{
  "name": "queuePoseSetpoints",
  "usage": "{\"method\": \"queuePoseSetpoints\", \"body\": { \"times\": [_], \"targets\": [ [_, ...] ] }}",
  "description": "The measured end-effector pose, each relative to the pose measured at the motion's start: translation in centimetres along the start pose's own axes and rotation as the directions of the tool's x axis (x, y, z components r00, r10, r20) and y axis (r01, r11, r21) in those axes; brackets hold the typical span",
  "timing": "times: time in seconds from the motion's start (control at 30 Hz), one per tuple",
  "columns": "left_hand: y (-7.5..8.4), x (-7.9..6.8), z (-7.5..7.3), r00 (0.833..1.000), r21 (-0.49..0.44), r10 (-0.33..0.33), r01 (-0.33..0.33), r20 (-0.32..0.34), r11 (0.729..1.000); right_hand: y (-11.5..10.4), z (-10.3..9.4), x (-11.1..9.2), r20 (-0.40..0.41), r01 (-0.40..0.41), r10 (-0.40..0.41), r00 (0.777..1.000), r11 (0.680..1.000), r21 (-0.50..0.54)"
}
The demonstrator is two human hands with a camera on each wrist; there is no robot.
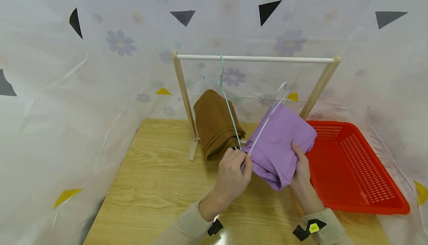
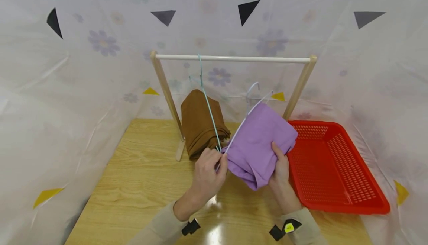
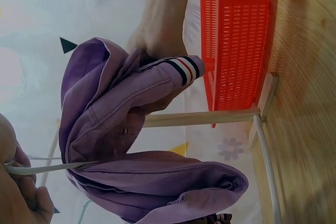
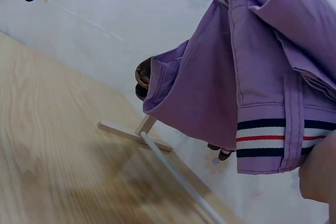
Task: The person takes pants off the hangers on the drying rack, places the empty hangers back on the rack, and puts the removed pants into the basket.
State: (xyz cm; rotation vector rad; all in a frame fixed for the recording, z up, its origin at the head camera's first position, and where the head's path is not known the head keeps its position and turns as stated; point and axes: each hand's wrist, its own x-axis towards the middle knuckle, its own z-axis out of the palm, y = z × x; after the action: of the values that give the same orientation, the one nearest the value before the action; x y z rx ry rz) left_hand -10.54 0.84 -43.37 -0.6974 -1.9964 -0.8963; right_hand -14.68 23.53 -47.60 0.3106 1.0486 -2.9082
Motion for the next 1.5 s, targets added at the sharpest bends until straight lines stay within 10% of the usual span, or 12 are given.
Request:
{"method": "queuePoseSetpoints", "body": {
  "times": [0.37, 1.5],
  "targets": [
    [0.0, -0.2, 0.3, 1.000, 0.024, 0.000, 0.000, 0.005, 1.000, -1.2, 1.3, -0.3, -0.101, 0.062, -0.063, 0.993, 0.998, -0.015],
    [0.1, -0.5, 0.2, 0.995, 0.064, -0.084, 0.081, 0.051, 0.995, -3.9, 5.4, -1.2, -0.005, 0.156, -0.157, 0.988, 0.985, -0.068]
  ]
}}
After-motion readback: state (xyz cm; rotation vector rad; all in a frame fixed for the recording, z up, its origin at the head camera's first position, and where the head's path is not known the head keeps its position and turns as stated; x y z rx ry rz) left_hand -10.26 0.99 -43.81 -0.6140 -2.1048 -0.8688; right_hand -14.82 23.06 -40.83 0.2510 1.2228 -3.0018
